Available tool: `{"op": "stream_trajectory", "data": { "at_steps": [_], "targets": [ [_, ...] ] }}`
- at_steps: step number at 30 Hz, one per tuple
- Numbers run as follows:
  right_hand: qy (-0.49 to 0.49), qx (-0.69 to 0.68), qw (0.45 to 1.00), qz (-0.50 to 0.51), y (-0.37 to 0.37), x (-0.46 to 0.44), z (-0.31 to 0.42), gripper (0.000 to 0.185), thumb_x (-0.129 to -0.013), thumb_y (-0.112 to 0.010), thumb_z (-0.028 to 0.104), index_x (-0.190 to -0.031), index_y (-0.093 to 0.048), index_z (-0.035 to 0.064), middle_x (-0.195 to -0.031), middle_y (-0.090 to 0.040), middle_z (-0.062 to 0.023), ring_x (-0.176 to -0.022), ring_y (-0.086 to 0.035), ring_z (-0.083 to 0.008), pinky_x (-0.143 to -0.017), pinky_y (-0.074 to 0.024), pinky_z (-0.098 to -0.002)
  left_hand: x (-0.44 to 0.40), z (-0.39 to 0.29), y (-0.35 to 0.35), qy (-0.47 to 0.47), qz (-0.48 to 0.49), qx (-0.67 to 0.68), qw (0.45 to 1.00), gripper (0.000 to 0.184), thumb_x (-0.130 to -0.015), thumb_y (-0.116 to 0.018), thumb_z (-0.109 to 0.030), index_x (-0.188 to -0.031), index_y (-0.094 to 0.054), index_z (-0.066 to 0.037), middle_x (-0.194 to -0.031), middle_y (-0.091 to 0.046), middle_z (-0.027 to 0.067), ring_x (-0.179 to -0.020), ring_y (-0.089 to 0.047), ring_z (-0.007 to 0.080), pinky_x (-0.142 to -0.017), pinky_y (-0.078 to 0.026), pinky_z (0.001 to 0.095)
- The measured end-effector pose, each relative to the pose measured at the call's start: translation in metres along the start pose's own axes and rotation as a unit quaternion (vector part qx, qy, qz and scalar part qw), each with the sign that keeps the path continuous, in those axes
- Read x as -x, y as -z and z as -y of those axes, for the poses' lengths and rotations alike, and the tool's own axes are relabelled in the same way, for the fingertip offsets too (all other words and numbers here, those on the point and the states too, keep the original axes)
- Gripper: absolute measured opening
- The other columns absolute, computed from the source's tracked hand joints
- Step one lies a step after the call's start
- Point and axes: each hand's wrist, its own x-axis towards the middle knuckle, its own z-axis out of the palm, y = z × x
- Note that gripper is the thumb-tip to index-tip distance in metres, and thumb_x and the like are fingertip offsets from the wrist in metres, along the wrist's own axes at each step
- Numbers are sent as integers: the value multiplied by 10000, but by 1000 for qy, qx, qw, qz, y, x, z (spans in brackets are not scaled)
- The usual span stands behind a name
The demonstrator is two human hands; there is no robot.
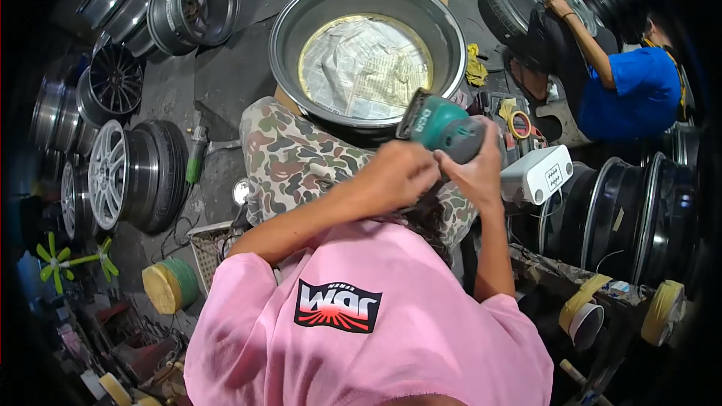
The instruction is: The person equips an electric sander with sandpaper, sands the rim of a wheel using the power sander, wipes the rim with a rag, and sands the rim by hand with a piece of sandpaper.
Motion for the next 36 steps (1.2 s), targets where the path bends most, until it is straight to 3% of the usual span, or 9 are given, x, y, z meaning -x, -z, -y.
{"op": "stream_trajectory", "data": {
  "at_steps": [2,4,10,15,18,20,26,32,36],
  "targets": [
    [-32,-12,999,25,-16,-5,0,815,-676,-891,294,-1334,-485,39,-1123,-693,-227,-1025,-706,-390,-870,-551,-464,-19,0,21,82,-61,15,995,295,-926,-746,-151,-1176,-702,-1,-1028,-696,161,-847,-706,260,-746,-560,358],
    [7,45,999,23,-30,-5,-5,846,-642,-879,299,-1345,-485,42,-1151,-680,-232,-1035,-691,-423,-876,-548,-485,-30,19,16,-22,-147,14,989,354,-932,-745,-137,-1254,-690,-1,-1118,-685,158,-919,-696,258,-789,-558,347],
    [-26,5,1000,12,-33,12,-16,975,-608,-868,229,-1452,-414,49,-1282,-628,-250,-1141,-652,-449,-921,-539,-502,-31,32,-5,1,-74,55,996,368,-920,-755,-102,-1268,-700,2,-1122,-676,141,-930,-675,255,-818,-557,346],
    [-30,-58,998,-19,-49,21,-32,992,-628,-855,175,-1481,-365,46,-1353,-550,-259,-1206,-598,-459,-986,-508,-492,-43,42,-2,23,-34,95,995,290,-951,-723,-90,-1223,-722,12,-1081,-668,93,-912,-663,172,-785,-553,315],
    [-52,-61,996,-30,-52,23,-30,986,-635,-851,167,-1483,-365,43,-1356,-519,-254,-1216,-578,-443,-1005,-492,-487,-57,57,1,120,24,262,957,202,-1001,-677,-114,-1108,-752,40,-977,-690,66,-746,-666,104,-665,-546,257],
    [-63,-80,994,-34,-55,23,-33,957,-639,-849,165,-1461,-376,38,-1321,-526,-239,-1187,-587,-435,-986,-496,-488,-64,63,7,178,97,305,931,210,-1019,-675,-131,-1151,-759,10,-917,-713,35,-764,-647,78,-709,-571,256],
    [-44,-37,998,-36,-56,26,-30,900,-619,-861,128,-1396,-414,51,-1257,-526,-218,-1117,-595,-456,-904,-517,-512,-86,52,19,235,150,251,927,232,-962,-771,-201,-1021,-770,24,-829,-731,51,-683,-681,92,-630,-584,239],
    [71,31,997,12,-59,39,-31,899,-596,-864,59,-1387,-438,103,-1153,-500,-202,-1016,-602,-470,-795,-537,-540,-89,64,43,312,282,237,876,257,-882,-841,-199,-914,-742,36,-832,-743,122,-741,-768,192,-654,-643,275],
    [23,18,999,46,-65,46,-32,898,-617,-870,36,-1403,-451,153,-1216,-440,-201,-1014,-602,-478,-807,-540,-549,-84,69,46,354,309,242,849,266,-875,-848,-198,-921,-741,41,-846,-748,133,-772,-777,202,-675,-657,279]
  ]
}}
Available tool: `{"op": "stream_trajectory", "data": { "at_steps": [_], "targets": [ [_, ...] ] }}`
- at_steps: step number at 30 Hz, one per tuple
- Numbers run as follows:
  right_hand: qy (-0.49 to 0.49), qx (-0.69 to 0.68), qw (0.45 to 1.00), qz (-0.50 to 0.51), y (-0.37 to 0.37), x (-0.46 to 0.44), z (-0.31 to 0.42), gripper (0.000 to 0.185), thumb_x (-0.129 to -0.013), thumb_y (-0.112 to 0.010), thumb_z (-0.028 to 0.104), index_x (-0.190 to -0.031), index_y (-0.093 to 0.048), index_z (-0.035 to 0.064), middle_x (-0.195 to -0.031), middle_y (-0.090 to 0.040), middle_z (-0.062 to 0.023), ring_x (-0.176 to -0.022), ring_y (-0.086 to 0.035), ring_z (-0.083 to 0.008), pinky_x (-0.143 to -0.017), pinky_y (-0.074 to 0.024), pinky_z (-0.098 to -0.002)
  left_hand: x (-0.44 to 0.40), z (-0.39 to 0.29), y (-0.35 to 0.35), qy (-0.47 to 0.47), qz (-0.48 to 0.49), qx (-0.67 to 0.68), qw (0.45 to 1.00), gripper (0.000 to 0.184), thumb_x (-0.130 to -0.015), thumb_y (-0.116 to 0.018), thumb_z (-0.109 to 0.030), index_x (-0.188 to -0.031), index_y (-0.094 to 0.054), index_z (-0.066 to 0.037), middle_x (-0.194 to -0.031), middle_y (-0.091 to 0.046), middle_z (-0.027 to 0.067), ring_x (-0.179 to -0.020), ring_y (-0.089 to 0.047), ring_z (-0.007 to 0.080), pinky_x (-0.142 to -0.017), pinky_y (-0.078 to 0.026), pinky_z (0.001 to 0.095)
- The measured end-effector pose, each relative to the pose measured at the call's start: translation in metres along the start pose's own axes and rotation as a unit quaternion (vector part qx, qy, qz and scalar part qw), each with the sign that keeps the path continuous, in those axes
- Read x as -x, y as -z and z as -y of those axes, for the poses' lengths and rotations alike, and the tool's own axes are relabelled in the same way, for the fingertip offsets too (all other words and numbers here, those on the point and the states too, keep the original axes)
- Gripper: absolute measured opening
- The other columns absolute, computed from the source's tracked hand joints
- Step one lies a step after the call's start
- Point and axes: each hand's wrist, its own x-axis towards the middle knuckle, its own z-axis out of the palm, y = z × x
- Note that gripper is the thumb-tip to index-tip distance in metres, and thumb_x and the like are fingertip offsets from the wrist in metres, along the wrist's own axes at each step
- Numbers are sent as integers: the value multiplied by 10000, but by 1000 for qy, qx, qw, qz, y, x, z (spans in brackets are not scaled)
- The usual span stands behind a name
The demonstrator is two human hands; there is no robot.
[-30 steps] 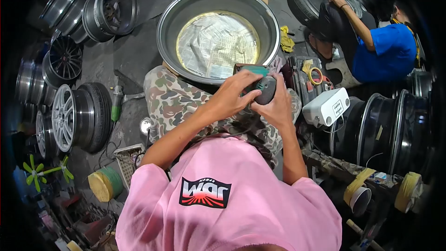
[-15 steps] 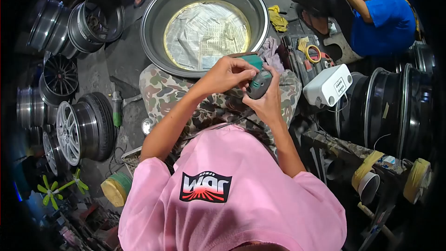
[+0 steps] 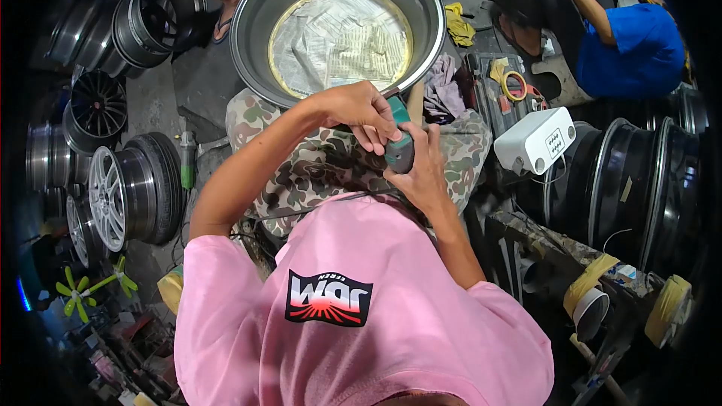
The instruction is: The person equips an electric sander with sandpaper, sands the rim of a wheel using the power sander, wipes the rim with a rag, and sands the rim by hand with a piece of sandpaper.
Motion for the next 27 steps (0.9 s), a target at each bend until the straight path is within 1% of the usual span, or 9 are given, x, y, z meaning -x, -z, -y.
{"op": "stream_trajectory", "data": {
  "at_steps": [6,12,15,18,21,24,25,26,27],
  "targets": [
    [27,10,999,14,4,-2,2,926,-607,-889,8,-1413,-459,158,-1235,-415,-212,-1067,-582,-485,-840,-535,-545,0,4,8,5,26,12,1000,252,-879,-843,-191,-926,-742,34,-862,-751,145,-795,-783,217,-683,-660,286],
    [48,15,999,18,3,-1,-6,910,-612,-891,4,-1405,-469,148,-1230,-414,-221,-1074,-575,-494,-855,-518,-548,-4,6,2,26,16,29,999,255,-871,-841,-196,-895,-730,32,-879,-744,162,-788,-784,239,-687,-663,303],
    [40,1,999,15,4,-1,-6,898,-619,-889,10,-1401,-467,139,-1223,-414,-223,-1075,-573,-493,-856,-515,-548,-5,3,-3,24,-1,22,999,281,-869,-846,-218,-879,-721,32,-871,-741,163,-776,-783,240,-680,-661,306],
    [23,18,999,30,6,-1,-1,886,-618,-884,19,-1393,-469,129,-1216,-413,-223,-1082,-571,-490,-852,-514,-546,-3,6,-3,-10,9,4,1000,312,-877,-844,-252,-872,-717,33,-859,-736,164,-768,-782,236,-671,-659,303],
    [30,-2,999,17,6,-3,-2,853,-639,-865,47,-1392,-474,133,-1193,-422,-224,-1059,-566,-477,-831,-516,-540,0,9,-9,-48,-23,-12,999,329,-908,-820,-283,-886,-722,30,-840,-733,146,-733,-770,211,-640,-646,292],
    [71,28,996,-43,10,-14,4,819,-668,-841,76,-1399,-476,132,-1166,-438,-217,-1036,-552,-451,-854,-509,-518,-4,11,-8,-148,-47,-23,988,325,-945,-787,-285,-921,-730,35,-831,-732,121,-690,-746,174,-607,-624,270],
    [48,4,998,-50,15,-20,11,813,-683,-824,93,-1414,-469,109,-1142,-464,-204,-1034,-539,-419,-903,-495,-495,-5,13,-3,-187,-85,-45,978,308,-975,-754,-289,-965,-744,19,-818,-728,85,-660,-723,146,-604,-603,253],
    [61,8,996,-63,18,-28,10,814,-681,-820,92,-1416,-469,100,-1146,-473,-201,-1039,-543,-410,-919,-490,-487,4,10,3,-214,-125,-35,968,311,-988,-735,-308,-991,-750,3,-840,-726,65,-679,-718,127,-619,-595,251],
    [72,13,995,-75,23,-36,7,816,-680,-816,90,-1418,-469,91,-1150,-481,-197,-1044,-547,-401,-935,-485,-478,19,6,11,-232,-194,-33,953,313,-997,-723,-315,-999,-751,-3,-854,-725,55,-692,-708,116,-627,-588,248]
  ]
}}
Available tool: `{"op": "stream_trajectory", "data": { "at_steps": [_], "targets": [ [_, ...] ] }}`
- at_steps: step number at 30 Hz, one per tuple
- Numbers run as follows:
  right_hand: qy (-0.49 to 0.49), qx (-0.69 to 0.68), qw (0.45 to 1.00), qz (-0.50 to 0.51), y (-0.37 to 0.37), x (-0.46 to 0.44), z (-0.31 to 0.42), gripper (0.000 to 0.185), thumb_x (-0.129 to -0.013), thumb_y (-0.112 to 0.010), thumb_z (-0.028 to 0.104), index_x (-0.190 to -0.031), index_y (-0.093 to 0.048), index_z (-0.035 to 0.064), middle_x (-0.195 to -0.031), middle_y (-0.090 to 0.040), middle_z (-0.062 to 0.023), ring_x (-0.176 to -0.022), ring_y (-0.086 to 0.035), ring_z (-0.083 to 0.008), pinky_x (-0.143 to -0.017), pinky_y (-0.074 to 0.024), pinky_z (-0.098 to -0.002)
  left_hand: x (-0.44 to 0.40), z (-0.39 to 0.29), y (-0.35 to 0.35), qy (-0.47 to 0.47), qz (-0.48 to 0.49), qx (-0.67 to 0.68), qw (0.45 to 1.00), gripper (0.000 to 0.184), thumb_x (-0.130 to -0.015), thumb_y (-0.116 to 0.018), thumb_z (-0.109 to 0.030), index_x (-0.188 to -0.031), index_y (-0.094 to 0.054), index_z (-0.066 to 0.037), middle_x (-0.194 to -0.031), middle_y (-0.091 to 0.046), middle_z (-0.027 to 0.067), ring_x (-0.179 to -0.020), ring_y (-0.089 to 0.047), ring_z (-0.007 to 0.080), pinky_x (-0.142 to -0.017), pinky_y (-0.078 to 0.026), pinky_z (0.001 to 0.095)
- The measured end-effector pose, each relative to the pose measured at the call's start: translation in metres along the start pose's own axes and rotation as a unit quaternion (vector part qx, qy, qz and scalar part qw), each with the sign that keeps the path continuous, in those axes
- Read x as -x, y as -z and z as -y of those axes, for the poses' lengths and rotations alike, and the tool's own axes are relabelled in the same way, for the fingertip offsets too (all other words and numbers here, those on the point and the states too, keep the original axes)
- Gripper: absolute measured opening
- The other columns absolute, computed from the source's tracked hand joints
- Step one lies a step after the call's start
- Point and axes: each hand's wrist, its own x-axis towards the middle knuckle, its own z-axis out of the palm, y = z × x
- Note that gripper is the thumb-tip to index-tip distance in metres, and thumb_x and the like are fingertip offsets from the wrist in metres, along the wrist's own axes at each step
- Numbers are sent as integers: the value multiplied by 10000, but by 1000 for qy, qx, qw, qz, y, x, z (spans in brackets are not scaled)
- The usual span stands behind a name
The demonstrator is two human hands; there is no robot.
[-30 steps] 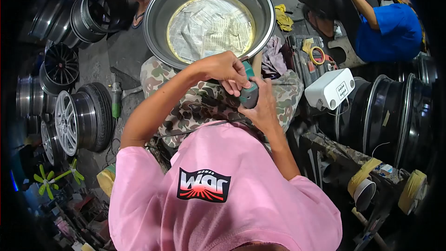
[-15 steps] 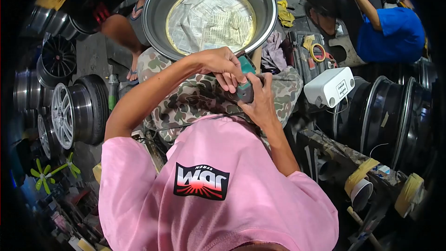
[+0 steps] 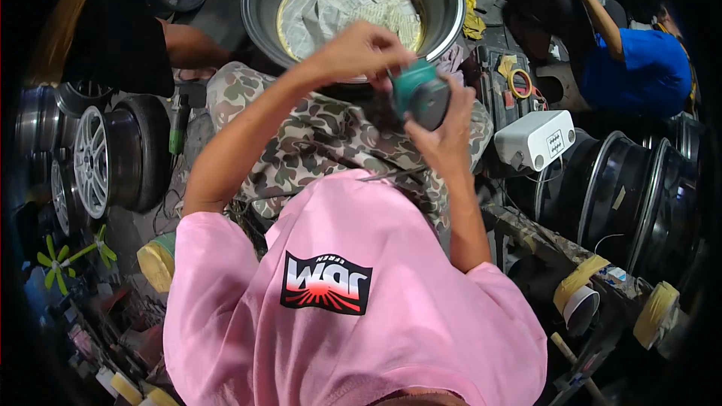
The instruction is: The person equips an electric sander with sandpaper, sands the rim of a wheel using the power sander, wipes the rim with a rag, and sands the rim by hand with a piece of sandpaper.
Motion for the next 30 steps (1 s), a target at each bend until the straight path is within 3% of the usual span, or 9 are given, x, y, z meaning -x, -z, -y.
{"op": "stream_trajectory", "data": {
  "at_steps": [5,9,10,13,15,18,19,24,30],
  "targets": [
    [-16,47,996,-67,17,-31,-24,790,-697,-809,98,-1419,-489,87,-1173,-516,-189,-1071,-573,-375,-962,-483,-446,50,61,97,-15,-243,-92,966,325,-997,-703,-323,-961,-761,-5,-796,-714,16,-641,-665,83,-596,-538,232],
    [-3,88,995,-45,7,-24,-16,789,-701,-837,125,-1415,-503,160,-1155,-513,-193,-1021,-606,-399,-862,-525,-486,75,110,146,20,-407,-219,886,286,-983,-735,-287,-1031,-754,-6,-886,-735,11,-816,-678,93,-716,-555,261],
    [-11,92,995,-34,-3,-16,-7,790,-702,-843,132,-1415,-507,181,-1151,-512,-194,-1010,-613,-405,-838,-533,-496,71,127,162,-36,-450,-260,853,304,-952,-763,-290,-1061,-753,-6,-917,-759,34,-858,-703,148,-790,-555,291],
    [55,114,991,43,-34,7,28,779,-713,-877,141,-1407,-540,250,-1179,-529,-185,-937,-661,-399,-763,-573,-489,46,147,201,57,-556,-361,747,647,-873,-764,-493,-1289,-660,-8,-1184,-720,206,-1154,-676,338,-994,-521,426],
    [101,119,980,121,-45,13,42,778,-717,-871,148,-1411,-539,265,-1185,-522,-188,-944,-667,-408,-760,-570,-492,21,166,225,117,-545,-351,752,749,-870,-746,-525,-1355,-599,26,-1297,-658,250,-1257,-611,377,-1071,-474,441],
    [2,100,985,138,-24,5,34,790,-708,-879,157,-1415,-534,235,-1183,-524,-182,-1001,-645,-409,-796,-558,-502,-10,172,244,160,-508,-342,774,802,-887,-714,-518,-1421,-539,54,-1408,-592,285,-1348,-546,419,-1133,-434,456],
    [-10,99,990,99,-12,-9,27,875,-661,-867,76,-1435,-491,234,-1220,-508,-219,-1024,-631,-424,-798,-565,-515,-14,180,243,175,-494,-334,783,803,-897,-703,-506,-1438,-525,60,-1435,-574,292,-1367,-530,430,-1144,-425,460],
    [2,180,978,-109,14,-52,-34,790,-699,-909,219,-1369,-523,60,-1209,-560,-195,-1121,-595,-391,-961,-497,-463,-31,211,239,99,-564,-243,783,737,-913,-692,-369,-1482,-485,51,-1473,-540,309,-1374,-524,450,-1153,-420,464],
    [-48,166,985,-5,-20,-30,29,802,-727,-880,228,-1422,-485,161,-1192,-506,-190,-1033,-627,-442,-862,-549,-534,-26,199,235,112,-561,-224,789,694,-906,-703,-322,-1457,-509,52,-1413,-585,315,-1335,-556,460,-1109,-461,475]
  ]
}}
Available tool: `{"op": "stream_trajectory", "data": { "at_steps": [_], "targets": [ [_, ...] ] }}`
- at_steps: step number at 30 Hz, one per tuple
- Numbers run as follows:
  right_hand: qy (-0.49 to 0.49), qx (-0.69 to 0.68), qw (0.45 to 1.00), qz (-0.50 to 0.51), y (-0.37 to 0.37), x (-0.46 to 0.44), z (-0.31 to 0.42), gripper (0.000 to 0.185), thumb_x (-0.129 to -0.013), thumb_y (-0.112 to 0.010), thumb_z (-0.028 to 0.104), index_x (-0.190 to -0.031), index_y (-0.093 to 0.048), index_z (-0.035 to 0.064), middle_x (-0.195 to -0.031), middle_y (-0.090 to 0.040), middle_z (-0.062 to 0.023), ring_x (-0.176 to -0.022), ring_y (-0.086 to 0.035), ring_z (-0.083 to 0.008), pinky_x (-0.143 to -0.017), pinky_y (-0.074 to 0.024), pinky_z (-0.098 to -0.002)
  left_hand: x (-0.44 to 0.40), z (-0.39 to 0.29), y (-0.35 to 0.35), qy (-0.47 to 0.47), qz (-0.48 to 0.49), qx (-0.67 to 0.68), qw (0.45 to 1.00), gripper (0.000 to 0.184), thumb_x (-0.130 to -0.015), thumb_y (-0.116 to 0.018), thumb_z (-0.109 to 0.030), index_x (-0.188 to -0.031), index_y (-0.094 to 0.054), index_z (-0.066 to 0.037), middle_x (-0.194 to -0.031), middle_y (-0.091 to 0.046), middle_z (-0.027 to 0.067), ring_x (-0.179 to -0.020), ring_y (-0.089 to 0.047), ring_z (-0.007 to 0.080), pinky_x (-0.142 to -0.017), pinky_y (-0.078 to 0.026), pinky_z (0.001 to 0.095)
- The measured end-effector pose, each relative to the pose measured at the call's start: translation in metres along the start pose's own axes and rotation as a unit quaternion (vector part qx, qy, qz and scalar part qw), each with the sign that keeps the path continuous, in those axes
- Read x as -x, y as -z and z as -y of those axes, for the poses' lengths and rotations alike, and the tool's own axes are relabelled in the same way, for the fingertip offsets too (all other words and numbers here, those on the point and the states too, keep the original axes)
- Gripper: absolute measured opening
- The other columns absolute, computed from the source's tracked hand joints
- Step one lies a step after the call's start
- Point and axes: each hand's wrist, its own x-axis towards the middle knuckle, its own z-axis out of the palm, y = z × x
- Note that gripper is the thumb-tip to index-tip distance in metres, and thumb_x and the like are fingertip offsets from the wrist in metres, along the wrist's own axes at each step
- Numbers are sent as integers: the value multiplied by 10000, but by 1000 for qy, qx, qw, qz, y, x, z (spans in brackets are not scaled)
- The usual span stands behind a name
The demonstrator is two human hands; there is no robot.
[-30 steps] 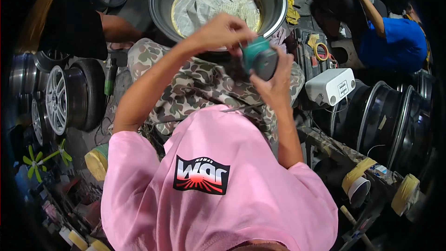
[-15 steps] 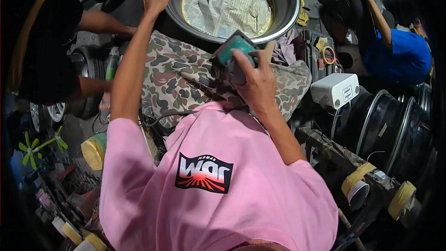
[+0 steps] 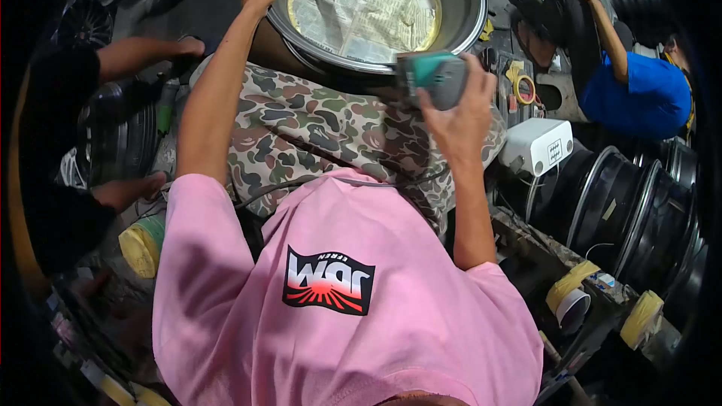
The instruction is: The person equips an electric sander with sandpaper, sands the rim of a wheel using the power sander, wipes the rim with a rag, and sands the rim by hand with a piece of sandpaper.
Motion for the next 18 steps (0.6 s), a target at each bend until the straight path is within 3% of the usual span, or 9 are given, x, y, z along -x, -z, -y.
{"op": "stream_trajectory", "data": {
  "at_steps": [3,8,10,13,14,17,18],
  "targets": [
    [31,-30,997,61,1,0,9,800,-723,-884,224,-1415,-488,161,-1196,-518,-206,-1013,-640,-461,-848,-560,-530,3,-2,6,-10,0,-20,1000,678,-903,-710,-332,-1434,-531,50,-1378,-610,311,-1324,-565,458,-1098,-468,475],
    [34,67,997,5,20,-55,-48,805,-722,-887,239,-1409,-481,137,-1178,-542,-223,-1014,-643,-467,-840,-564,-529,2,-3,-4,-5,2,-28,1000,642,-918,-688,-323,-1420,-537,46,-1369,-619,305,-1311,-573,462,-1096,-467,483],
    [28,70,997,31,20,-59,-44,817,-721,-889,252,-1416,-474,147,-1196,-535,-223,-1005,-645,-485,-845,-566,-538,0,0,-9,-2,-5,-26,1000,633,-921,-681,-323,-1415,-540,46,-1361,-623,306,-1306,-576,466,-1094,-467,486],
    [10,30,997,77,4,-34,-4,799,-709,-905,233,-1393,-507,119,-1202,-549,-182,-1071,-624,-435,-896,-535,-516,-2,4,-15,-2,-9,-24,1000,627,-920,-677,-322,-1407,-545,50,-1351,-627,309,-1298,-578,473,-1094,-464,488],
    [64,21,995,70,-3,-27,-4,807,-724,-889,243,-1416,-477,188,-1253,-511,-209,-997,-653,-487,-869,-583,-542,-1,4,-15,-3,-1,-23,1000,627,-918,-677,-320,-1405,-545,52,-1350,-627,310,-1296,-578,475,-1096,-462,488],
    [26,8,996,86,3,-25,-16,814,-722,-893,230,-1421,-475,205,-1271,-514,-198,-1036,-649,-460,-873,-582,-547,-3,3,-13,-4,10,-17,1000,627,-912,-678,-318,-1394,-549,62,-1348,-626,316,-1294,-576,481,-1096,-459,489],
    [41,-9,998,54,10,-30,-28,814,-727,-904,235,-1419,-483,163,-1264,-534,-190,-1092,-627,-427,-911,-555,-521,-3,4,-16,-4,13,-12,1000,627,-911,-678,-318,-1390,-552,66,-1348,-625,318,-1294,-576,483,-1096,-459,489]
  ]
}}
